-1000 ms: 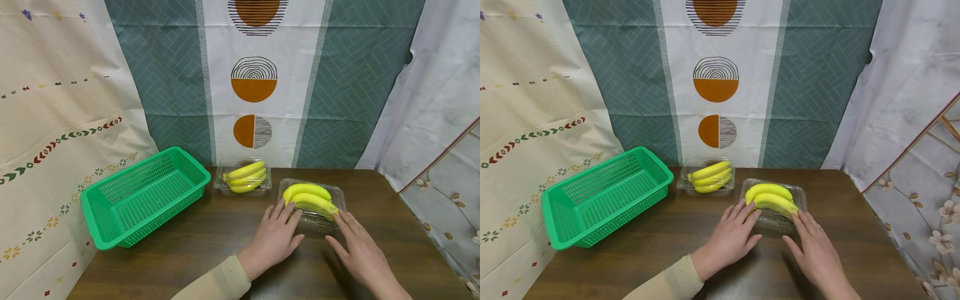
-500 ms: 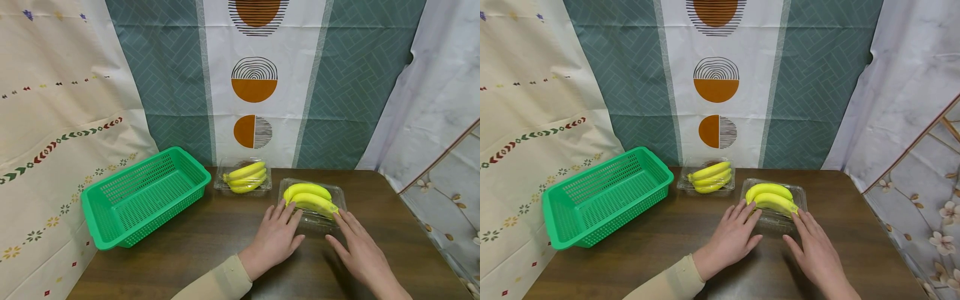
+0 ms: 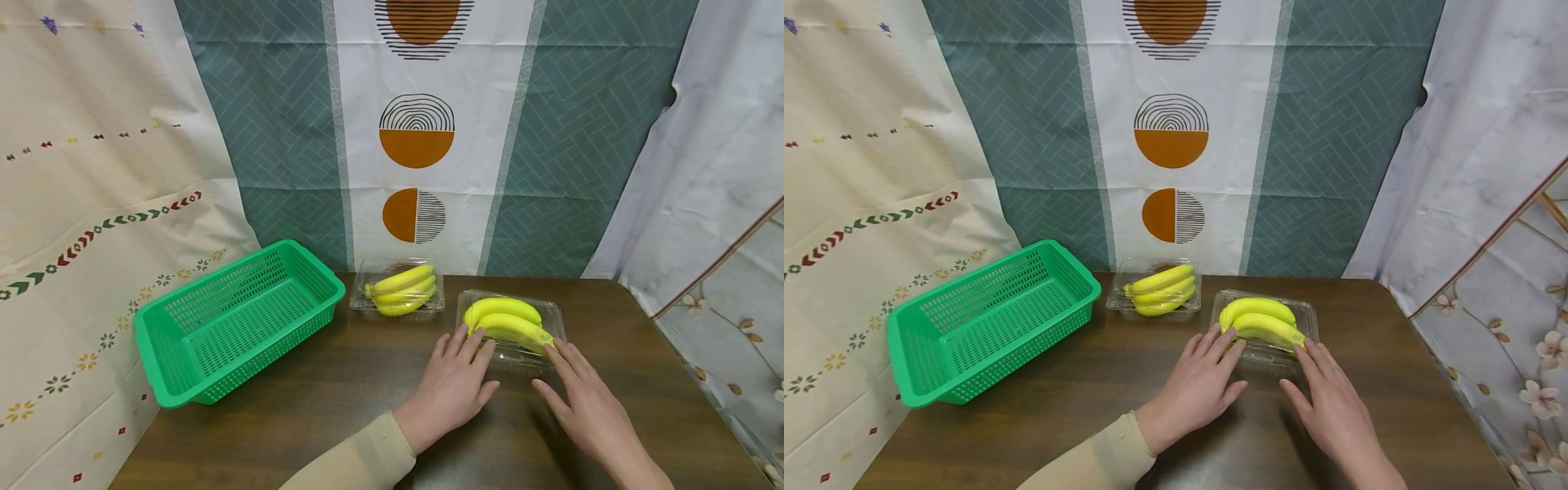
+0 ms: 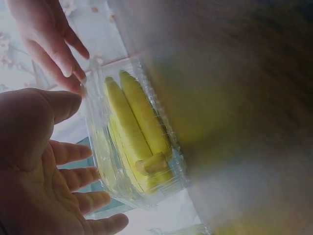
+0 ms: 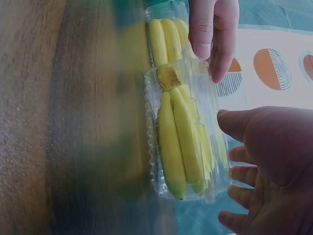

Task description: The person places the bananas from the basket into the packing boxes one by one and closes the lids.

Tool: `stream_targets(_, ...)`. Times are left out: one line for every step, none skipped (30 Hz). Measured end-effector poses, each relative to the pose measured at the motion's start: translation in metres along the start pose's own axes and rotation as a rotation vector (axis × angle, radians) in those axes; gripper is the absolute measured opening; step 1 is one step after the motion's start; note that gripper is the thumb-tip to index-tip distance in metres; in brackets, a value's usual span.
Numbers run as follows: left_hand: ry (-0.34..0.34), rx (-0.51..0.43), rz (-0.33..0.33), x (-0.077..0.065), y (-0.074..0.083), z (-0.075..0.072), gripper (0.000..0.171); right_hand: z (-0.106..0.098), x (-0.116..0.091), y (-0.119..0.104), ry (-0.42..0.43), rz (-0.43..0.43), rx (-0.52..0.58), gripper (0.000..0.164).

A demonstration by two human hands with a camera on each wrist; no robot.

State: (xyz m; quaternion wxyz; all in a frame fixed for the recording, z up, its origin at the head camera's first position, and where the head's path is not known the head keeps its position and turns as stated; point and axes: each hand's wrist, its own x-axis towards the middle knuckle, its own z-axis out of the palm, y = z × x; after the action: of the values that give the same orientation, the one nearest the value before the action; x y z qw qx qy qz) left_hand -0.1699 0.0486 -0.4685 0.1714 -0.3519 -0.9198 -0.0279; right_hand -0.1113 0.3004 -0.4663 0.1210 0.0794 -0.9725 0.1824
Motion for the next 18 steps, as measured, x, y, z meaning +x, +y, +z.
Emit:
stream_targets(-0.001,0.001,-0.001,0.001,0.0,0.0,0.068,0.0,0.0,0.0,-0.002,0.001,0.001,0.076)
stream_targets(0.0,0.002,-0.001,0.001,0.0,0.0,0.068,0.0,0.001,0.0,0.0,0.001,0.001,0.076)
stream_targets(0.002,0.003,-0.002,0.001,0.0,0.001,0.068,0.0,0.001,0.001,-0.003,0.001,0.002,0.076)
stream_targets(0.003,0.007,-0.003,0.002,0.0,0.001,0.068,0.0,0.002,0.001,-0.005,0.001,0.002,0.076)
stream_targets(0.005,0.01,-0.005,0.002,0.0,0.002,0.068,0.0,0.003,0.002,-0.009,0.002,0.003,0.076)
stream_targets(0.007,0.014,-0.007,0.003,0.001,0.002,0.068,0.0,0.004,0.002,-0.012,0.003,0.004,0.076)
stream_targets(0.009,0.019,-0.01,0.003,0.001,0.002,0.068,-0.001,0.004,0.002,-0.014,0.006,0.006,0.076)
stream_targets(0.011,0.025,-0.012,0.004,0.001,0.003,0.068,0.0,0.005,0.003,-0.016,0.006,0.006,0.076)
stream_targets(0.012,0.029,-0.014,0.004,0.001,0.003,0.068,0.0,0.006,0.004,-0.016,0.006,0.006,0.076)
stream_targets(0.012,0.033,-0.017,0.005,0.001,0.003,0.068,0.0,0.007,0.004,-0.014,0.007,0.006,0.075)
stream_targets(0.014,0.036,-0.018,0.006,0.001,0.003,0.068,0.0,0.008,0.004,-0.011,0.006,0.007,0.075)
stream_targets(0.014,0.039,-0.019,0.006,0.0,0.004,0.068,0.0,0.008,0.004,-0.006,0.004,0.009,0.074)
stream_targets(0.013,0.04,-0.02,0.007,0.0,0.004,0.068,0.001,0.009,0.005,0.002,0.0,0.01,0.074)
stream_targets(0.011,0.039,-0.021,0.008,0.0,0.004,0.068,0.001,0.01,0.005,0.008,-0.004,0.009,0.073)
stream_targets(0.009,0.037,-0.022,0.008,0.0,0.004,0.068,0.001,0.01,0.005,0.014,-0.007,0.011,0.073)
stream_targets(0.006,0.036,-0.023,0.009,0.0,0.005,0.068,0.001,0.011,0.006,0.017,-0.01,0.012,0.073)
stream_targets(0.002,0.035,-0.025,0.01,0.0,0.005,0.068,0.001,0.012,0.006,0.022,-0.014,0.013,0.072)
stream_targets(-0.002,0.034,-0.026,0.011,-0.001,0.005,0.068,0.001,0.013,0.007,0.023,-0.016,0.014,0.072)
